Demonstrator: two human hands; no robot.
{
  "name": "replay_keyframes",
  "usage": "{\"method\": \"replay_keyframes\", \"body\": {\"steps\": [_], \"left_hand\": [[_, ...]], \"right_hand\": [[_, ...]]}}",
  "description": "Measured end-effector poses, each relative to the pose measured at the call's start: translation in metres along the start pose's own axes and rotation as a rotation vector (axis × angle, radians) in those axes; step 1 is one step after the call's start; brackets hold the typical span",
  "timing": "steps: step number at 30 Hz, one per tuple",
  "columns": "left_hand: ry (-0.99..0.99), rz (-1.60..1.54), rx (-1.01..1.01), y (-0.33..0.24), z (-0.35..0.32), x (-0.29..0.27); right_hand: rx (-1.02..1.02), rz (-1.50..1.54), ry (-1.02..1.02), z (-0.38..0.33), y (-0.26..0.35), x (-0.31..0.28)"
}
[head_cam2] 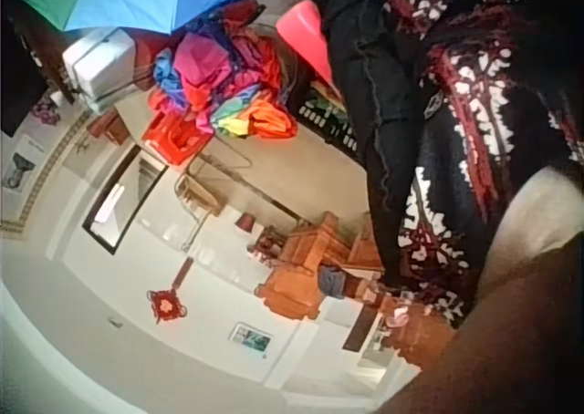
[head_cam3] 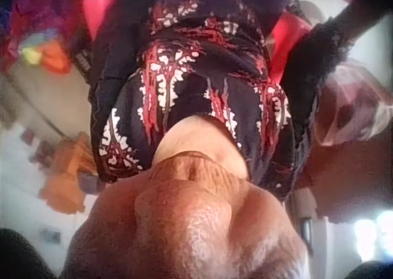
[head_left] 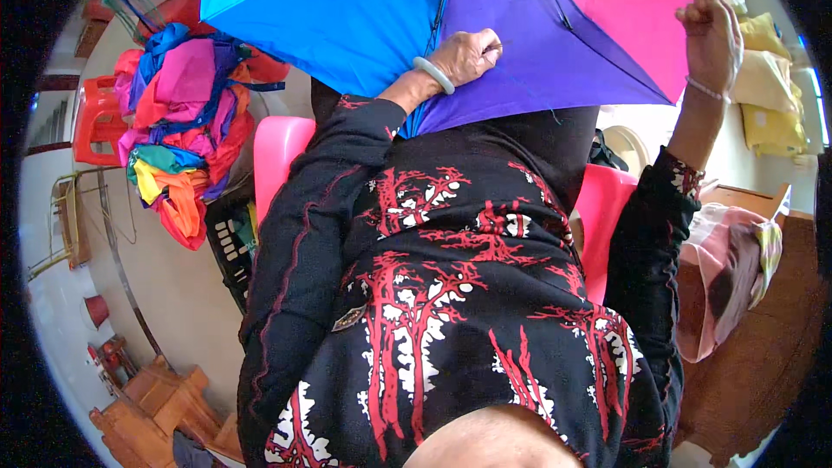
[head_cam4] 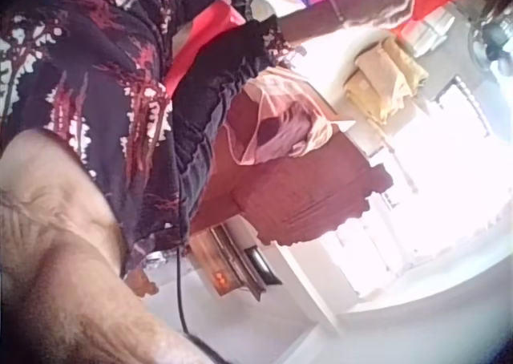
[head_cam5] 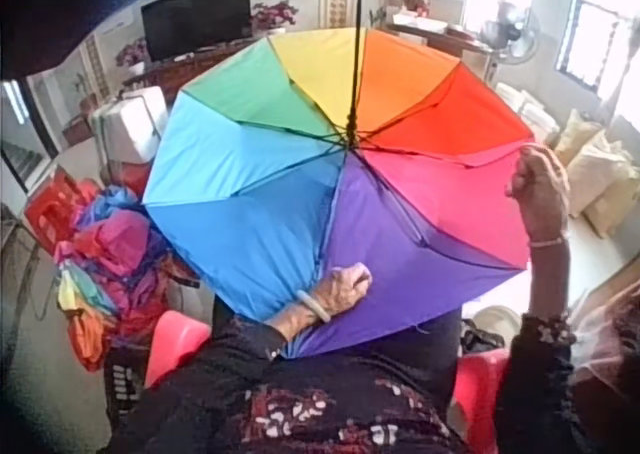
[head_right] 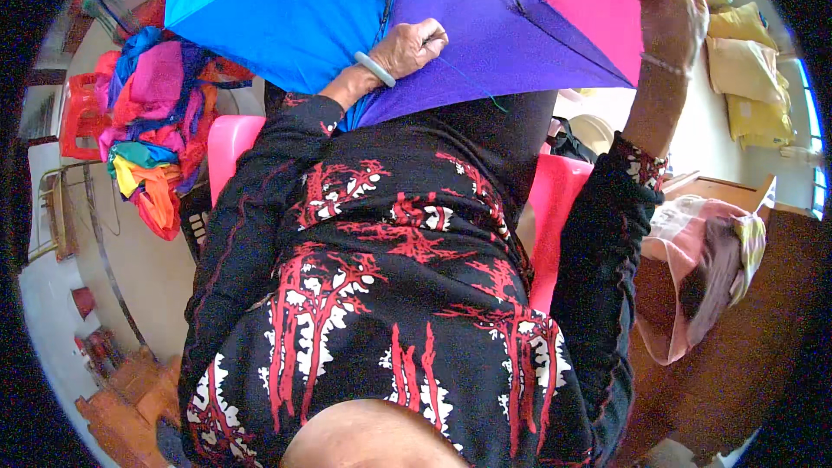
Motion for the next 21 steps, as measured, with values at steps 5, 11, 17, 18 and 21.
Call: {"method": "replay_keyframes", "body": {"steps": [5, 11, 17, 18, 21], "left_hand": [[-0.058, 0.023, 0.037, 0.002, 0.0, -0.002], [-0.096, 0.054, 0.071, 0.001, -0.001, -0.006], [-0.072, 0.082, 0.059, 0.001, -0.003, -0.005], [-0.068, 0.087, 0.055, 0.001, -0.004, -0.006], [-0.06, 0.089, 0.057, 0.0, -0.001, -0.003]], "right_hand": [[0.061, 0.136, 0.064, 0.007, 0.014, -0.003], [-0.056, 0.192, 0.045, 0.015, 0.059, -0.03], [-0.237, -0.211, -0.151, -0.005, 0.1, -0.049], [-0.289, -0.409, -0.249, -0.008, 0.107, -0.05], [-0.277, -0.621, -0.121, 0.018, 0.131, -0.123]]}}
Point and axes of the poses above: each hand's wrist, its own z-axis towards the middle knuckle, its own x-axis out of the palm, y = z × x, the point moved 8 cm from there along z, towards the middle knuckle, and after that the axes turned 1 degree about y, right-handed, at the moved point
